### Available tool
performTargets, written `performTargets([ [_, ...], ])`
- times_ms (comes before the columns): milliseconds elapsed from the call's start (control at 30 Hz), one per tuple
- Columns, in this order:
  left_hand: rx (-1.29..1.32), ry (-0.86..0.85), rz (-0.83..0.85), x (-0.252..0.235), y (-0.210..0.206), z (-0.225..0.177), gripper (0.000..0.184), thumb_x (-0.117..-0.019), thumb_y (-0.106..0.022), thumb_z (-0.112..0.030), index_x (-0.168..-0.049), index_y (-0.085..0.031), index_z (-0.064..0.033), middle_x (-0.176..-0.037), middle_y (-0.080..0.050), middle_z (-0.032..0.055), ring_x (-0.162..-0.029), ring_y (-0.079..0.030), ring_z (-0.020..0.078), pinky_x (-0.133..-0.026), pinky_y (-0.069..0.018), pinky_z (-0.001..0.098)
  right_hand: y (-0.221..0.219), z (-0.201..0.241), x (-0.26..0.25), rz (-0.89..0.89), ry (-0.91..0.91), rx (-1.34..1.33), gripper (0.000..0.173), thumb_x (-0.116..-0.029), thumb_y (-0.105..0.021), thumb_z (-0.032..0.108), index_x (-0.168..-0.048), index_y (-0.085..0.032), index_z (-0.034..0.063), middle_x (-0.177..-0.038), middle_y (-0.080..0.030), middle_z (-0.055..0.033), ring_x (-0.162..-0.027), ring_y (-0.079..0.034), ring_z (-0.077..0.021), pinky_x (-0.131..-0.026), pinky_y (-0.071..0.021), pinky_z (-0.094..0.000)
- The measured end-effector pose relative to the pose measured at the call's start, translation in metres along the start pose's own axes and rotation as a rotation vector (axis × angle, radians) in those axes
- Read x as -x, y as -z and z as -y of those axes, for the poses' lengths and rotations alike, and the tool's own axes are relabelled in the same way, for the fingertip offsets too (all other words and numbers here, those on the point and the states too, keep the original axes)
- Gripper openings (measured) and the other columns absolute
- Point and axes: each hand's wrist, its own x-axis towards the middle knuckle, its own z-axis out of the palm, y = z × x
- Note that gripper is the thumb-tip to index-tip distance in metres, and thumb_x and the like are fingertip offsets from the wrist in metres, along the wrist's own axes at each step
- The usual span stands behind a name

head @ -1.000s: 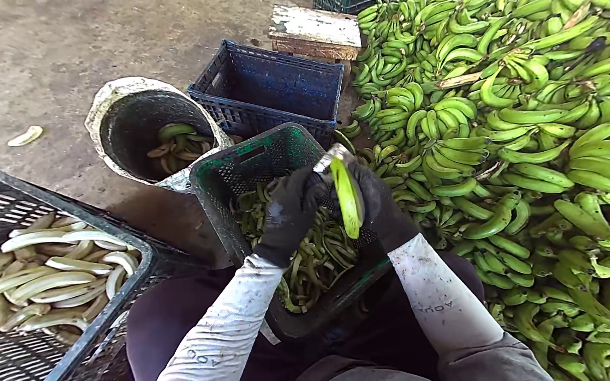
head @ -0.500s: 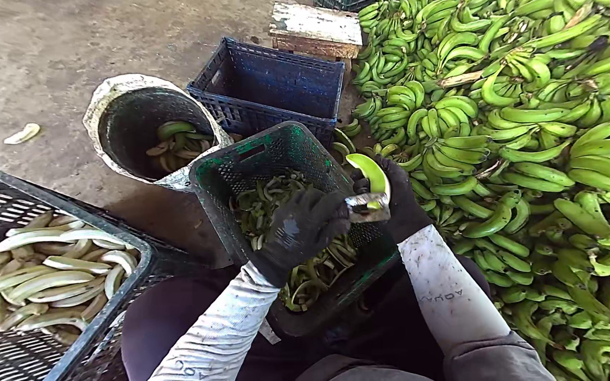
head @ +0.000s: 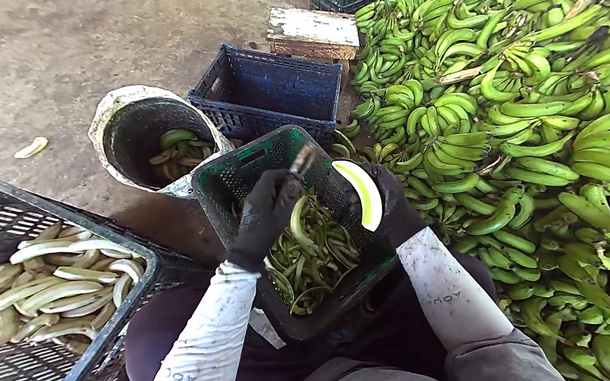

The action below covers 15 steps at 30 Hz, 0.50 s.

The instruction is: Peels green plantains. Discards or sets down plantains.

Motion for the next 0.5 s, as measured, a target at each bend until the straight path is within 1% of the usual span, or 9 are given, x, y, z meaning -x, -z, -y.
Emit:
performTargets([
  [33, 0.032, -0.074, 0.058, 0.004, -0.003, -0.004, 0.043, -0.1043, -0.052, -0.043, -0.13, -0.059, -0.0088, -0.093, -0.064, 0.0056, -0.074, -0.06, 0.0133, -0.066, -0.0536, 0.0359, 0.007, -0.001, -0.003, -0.016, 0.071, 0.053, 0.035, -0.108, -0.034, 0.031, -0.11, -0.062, 0.0103, -0.081, -0.067, -0.0066, -0.061, -0.064, -0.0123, -0.05, -0.0556, -0.0266],
  [100, 0.087, -0.228, 0.168, 0.016, -0.019, -0.011, 0.039, -0.1006, -0.061, -0.032, -0.128, -0.064, -0.004, -0.094, -0.068, 0.0047, -0.076, -0.063, 0.0103, -0.068, -0.0576, 0.0321, 0.021, -0.003, -0.006, -0.053, 0.264, 0.286, 0.028, -0.1088, -0.041, 0.022, -0.11, -0.063, 0.0052, -0.09, -0.066, -0.0044, -0.078, -0.065, -0.0085, -0.07, -0.0574, -0.0252],
  [133, 0.095, -0.289, 0.21, 0.022, -0.03, -0.013, 0.039, -0.0989, -0.065, -0.032, -0.126, -0.065, -0.0035, -0.097, -0.07, 0.0047, -0.079, -0.066, 0.0096, -0.072, -0.0596, 0.0312, 0.025, -0.005, -0.009, -0.052, 0.302, 0.315, 0.027, -0.1074, -0.042, 0.021, -0.107, -0.064, 0.0046, -0.089, -0.066, -0.0039, -0.078, -0.064, -0.0085, -0.071, -0.0573, -0.0261],
  [167, 0.079, -0.317, 0.235, 0.027, -0.041, -0.014, 0.039, -0.098, -0.067, -0.034, -0.124, -0.067, -0.0046, -0.1, -0.07, 0.0055, -0.082, -0.067, 0.0105, -0.075, -0.06, 0.0318, 0.026, -0.006, -0.012, -0.033, 0.275, 0.264, 0.027, -0.1067, -0.041, 0.022, -0.1, -0.063, 0.0076, -0.082, -0.066, -0.0013, -0.071, -0.064, -0.0068, -0.065, -0.0566, -0.024],
  [233, 0.0, -0.262, 0.235, 0.03, -0.055, -0.018, 0.041, -0.0965, -0.069, -0.035, -0.126, -0.068, -0.0064, -0.105, -0.068, 0.0096, -0.086, -0.067, 0.0166, -0.078, -0.059, 0.0371, 0.021, -0.009, -0.011, 0.02, 0.228, 0.211, 0.028, -0.1057, -0.038, 0.022, -0.094, -0.061, 0.0111, -0.076, -0.066, 0.0017, -0.066, -0.063, -0.0046, -0.06, -0.0554, -0.0216],
  [300, -0.12, -0.172, 0.168, 0.023, -0.058, -0.014, 0.042, -0.0972, -0.069, -0.034, -0.128, -0.066, -0.0066, -0.11, -0.067, 0.0153, -0.092, -0.068, 0.0274, -0.082, -0.0579, 0.0486, 0.011, -0.013, -0.002, -0.001, 0.219, 0.262, 0.025, -0.1062, -0.039, 0.017, -0.097, -0.061, 0.0101, -0.08, -0.064, 0.0019, -0.07, -0.062, -0.0041, -0.064, -0.0553, -0.0213],
  [367, -0.192, -0.074, 0.063, 0.009, -0.047, -0.002, 0.044, -0.0994, -0.066, -0.035, -0.131, -0.063, -0.0047, -0.118, -0.066, 0.0205, -0.104, -0.066, 0.0356, -0.09, -0.0548, 0.0569, 0.005, -0.014, 0.002, 0.023, 0.177, 0.293, 0.028, -0.1086, -0.037, 0.019, -0.102, -0.062, 0.0077, -0.08, -0.063, -0.0002, -0.067, -0.061, -0.0056, -0.061, -0.0547, -0.0229],
  [433, -0.208, 0.027, 0.001, -0.003, -0.023, 0.013, 0.045, -0.1061, -0.054, -0.04, -0.131, -0.058, -0.0031, -0.114, -0.066, 0.0207, -0.1, -0.067, 0.0342, -0.087, -0.0553, 0.0563, 0.005, -0.009, 0.0, 0.158, 0.133, 0.19, 0.036, -0.109, -0.033, 0.025, -0.106, -0.066, 0.0098, -0.08, -0.068, -0.0003, -0.065, -0.064, -0.0058, -0.06, -0.0572, -0.0232],
  [500, -0.18, 0.231, -0.036, -0.007, 0.002, 0.017, 0.05, -0.1092, -0.043, -0.044, -0.135, -0.052, -0.002, -0.108, -0.065, 0.0236, -0.092, -0.067, 0.0369, -0.081, -0.0544, 0.0587, 0.005, 0.001, 0.004, 0.1, 0.163, 0.32, 0.04, -0.1088, -0.031, 0.027, -0.12, -0.065, 0.0089, -0.081, -0.067, -0.0017, -0.061, -0.062, -0.007, -0.053, -0.0558, -0.0238],
])
